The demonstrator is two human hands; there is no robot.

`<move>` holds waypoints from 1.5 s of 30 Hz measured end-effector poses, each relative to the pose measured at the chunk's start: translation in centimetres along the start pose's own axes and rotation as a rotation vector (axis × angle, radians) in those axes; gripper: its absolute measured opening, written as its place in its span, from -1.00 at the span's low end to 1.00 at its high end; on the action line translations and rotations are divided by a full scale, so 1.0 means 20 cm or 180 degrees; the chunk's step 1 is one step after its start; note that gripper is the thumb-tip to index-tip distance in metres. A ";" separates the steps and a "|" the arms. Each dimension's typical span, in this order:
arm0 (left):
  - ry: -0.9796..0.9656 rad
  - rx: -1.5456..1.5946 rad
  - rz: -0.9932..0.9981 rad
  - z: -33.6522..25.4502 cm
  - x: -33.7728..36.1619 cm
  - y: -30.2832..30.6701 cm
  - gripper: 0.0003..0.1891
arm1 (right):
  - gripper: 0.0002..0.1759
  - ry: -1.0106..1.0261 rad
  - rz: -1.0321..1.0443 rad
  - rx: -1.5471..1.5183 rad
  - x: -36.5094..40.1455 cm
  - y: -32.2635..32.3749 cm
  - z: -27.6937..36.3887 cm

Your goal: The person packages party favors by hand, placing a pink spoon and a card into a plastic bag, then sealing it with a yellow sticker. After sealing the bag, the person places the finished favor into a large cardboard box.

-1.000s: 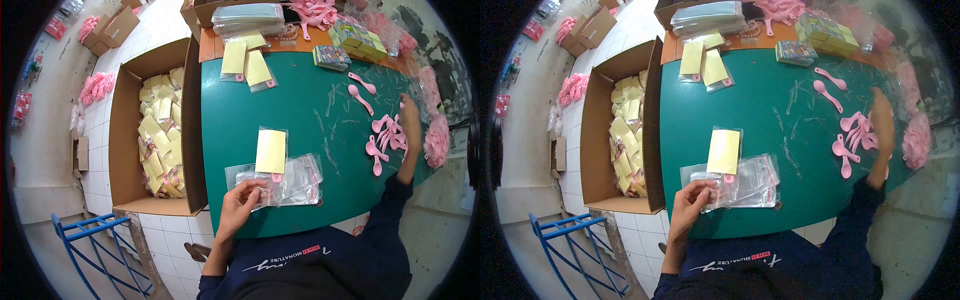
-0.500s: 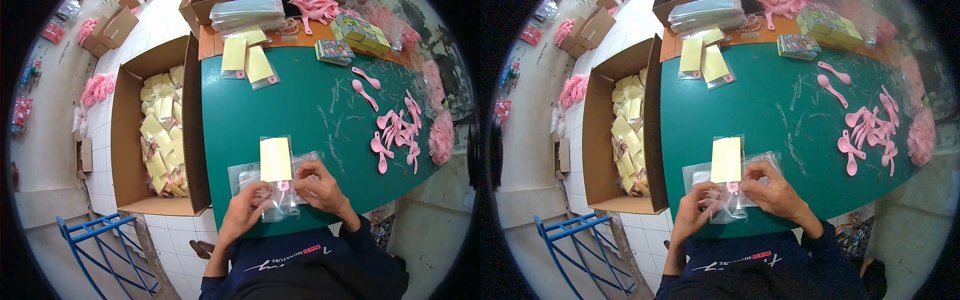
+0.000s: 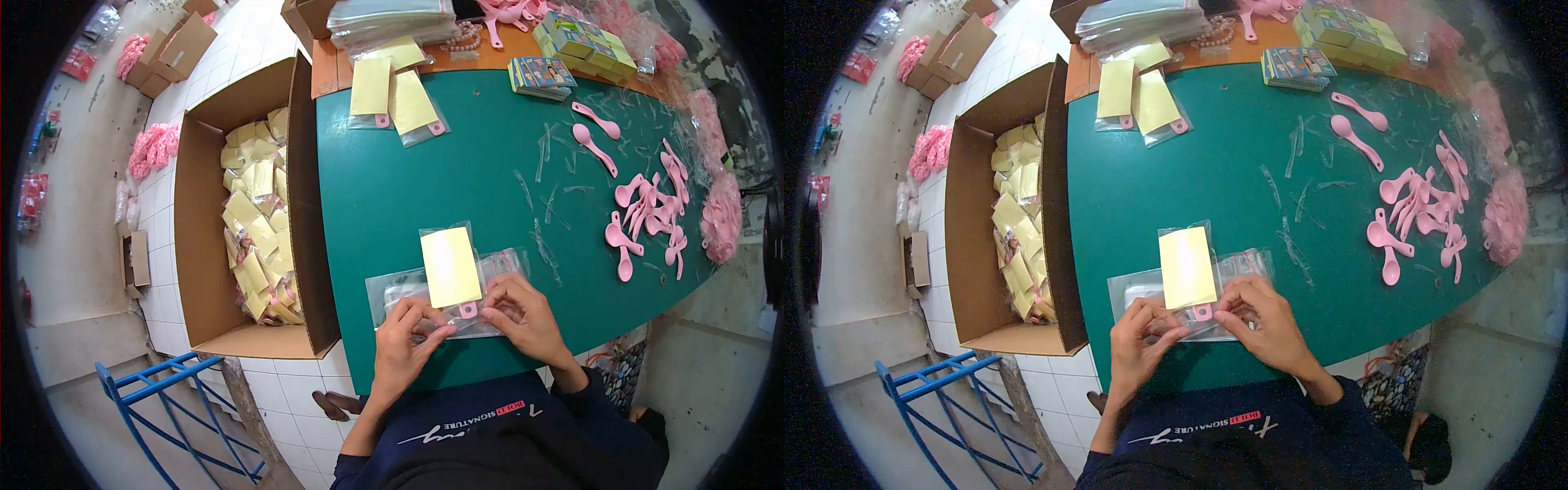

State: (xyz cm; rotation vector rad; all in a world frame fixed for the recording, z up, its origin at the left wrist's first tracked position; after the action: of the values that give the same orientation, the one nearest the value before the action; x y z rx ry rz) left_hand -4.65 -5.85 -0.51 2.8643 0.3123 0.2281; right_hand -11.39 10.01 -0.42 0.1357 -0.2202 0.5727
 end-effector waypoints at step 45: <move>-0.1420 -0.1632 -0.0879 -0.38 -0.59 0.23 -0.72 | -0.59 0.1557 -0.0615 0.2554 -0.54 0.49 0.47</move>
State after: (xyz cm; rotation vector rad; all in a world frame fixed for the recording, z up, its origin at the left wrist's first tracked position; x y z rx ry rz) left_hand -16.52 -11.10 6.53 2.2516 0.4705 -0.3329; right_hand -27.18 10.77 6.79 0.7740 0.5073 0.4580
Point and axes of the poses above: each hand's wrist, its own x-axis away from the middle knuckle, its own y-axis out of the back of the hand, z = x × y, the point moved 8 cm from there along -x, towards the middle knuckle, and after that the axes turned 1 degree about -z, right-handed, at the moved point
